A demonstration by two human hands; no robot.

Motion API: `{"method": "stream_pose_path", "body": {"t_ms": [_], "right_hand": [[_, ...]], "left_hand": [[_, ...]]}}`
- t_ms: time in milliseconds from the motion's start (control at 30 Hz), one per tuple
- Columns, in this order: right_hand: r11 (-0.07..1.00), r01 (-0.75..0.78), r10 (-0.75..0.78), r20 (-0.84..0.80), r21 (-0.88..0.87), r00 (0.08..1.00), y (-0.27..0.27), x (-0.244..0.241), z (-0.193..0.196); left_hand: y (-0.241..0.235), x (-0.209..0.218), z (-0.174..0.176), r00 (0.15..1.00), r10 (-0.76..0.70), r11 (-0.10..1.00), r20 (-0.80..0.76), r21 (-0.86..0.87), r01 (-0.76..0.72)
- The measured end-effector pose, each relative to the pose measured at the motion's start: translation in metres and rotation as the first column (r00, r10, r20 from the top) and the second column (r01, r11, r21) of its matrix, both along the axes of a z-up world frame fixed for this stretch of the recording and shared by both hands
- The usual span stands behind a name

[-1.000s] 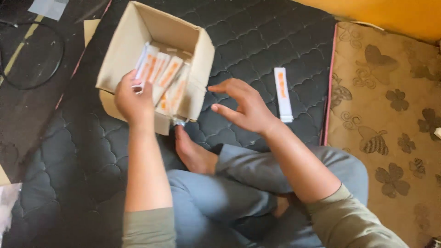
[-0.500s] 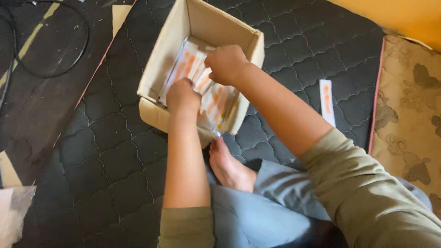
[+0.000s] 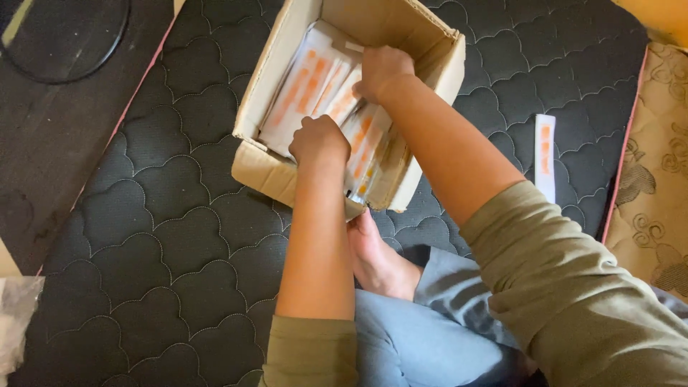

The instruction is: The person sits on the floor and repeatedly takes long, narrow strips of paper from a cardboard box. They fold each strip in half lengthwise, then fold it again to create a smaller, thicker packet, and place the folded item on the floor beside them.

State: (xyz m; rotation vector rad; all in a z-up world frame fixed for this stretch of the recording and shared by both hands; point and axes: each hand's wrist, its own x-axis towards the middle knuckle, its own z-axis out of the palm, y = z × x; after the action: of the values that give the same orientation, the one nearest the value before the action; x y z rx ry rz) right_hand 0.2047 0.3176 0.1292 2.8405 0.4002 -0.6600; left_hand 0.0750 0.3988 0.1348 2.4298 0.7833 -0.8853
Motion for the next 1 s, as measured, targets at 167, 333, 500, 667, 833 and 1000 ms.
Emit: {"method": "stream_pose_path", "body": {"t_ms": [167,333,500,667,833,1000], "right_hand": [[0.999,-0.044,0.046,0.055,-0.032,0.997,-0.003,0.002,-0.009],[0.999,-0.011,0.007,0.068,0.053,0.998,-0.008,0.000,-0.005],[0.923,-0.011,-0.057,0.166,0.385,0.984,-0.021,-0.005,-0.008],[0.801,-0.110,-0.028,0.221,0.588,0.975,-0.032,0.003,-0.017],[0.554,-0.064,-0.107,0.148,0.830,0.983,-0.033,-0.005,0.012],[0.478,0.160,-0.217,-0.061,0.864,0.974,-0.033,-0.021,0.038]], "left_hand": [[-0.001,0.000,-0.008,1.000,-0.008,1.000,0.009,0.008,0.008],[0.000,0.000,-0.011,0.998,0.038,0.999,0.050,-0.024,-0.037],[-0.001,0.001,-0.012,0.998,0.031,0.999,0.054,-0.012,-0.030],[0.001,-0.002,-0.006,0.997,0.031,0.999,0.073,0.005,-0.032],[0.001,-0.001,-0.004,0.995,0.018,0.999,0.094,0.030,-0.021],[0.000,-0.003,-0.002,0.970,0.100,0.995,0.222,0.001,-0.102]]}}
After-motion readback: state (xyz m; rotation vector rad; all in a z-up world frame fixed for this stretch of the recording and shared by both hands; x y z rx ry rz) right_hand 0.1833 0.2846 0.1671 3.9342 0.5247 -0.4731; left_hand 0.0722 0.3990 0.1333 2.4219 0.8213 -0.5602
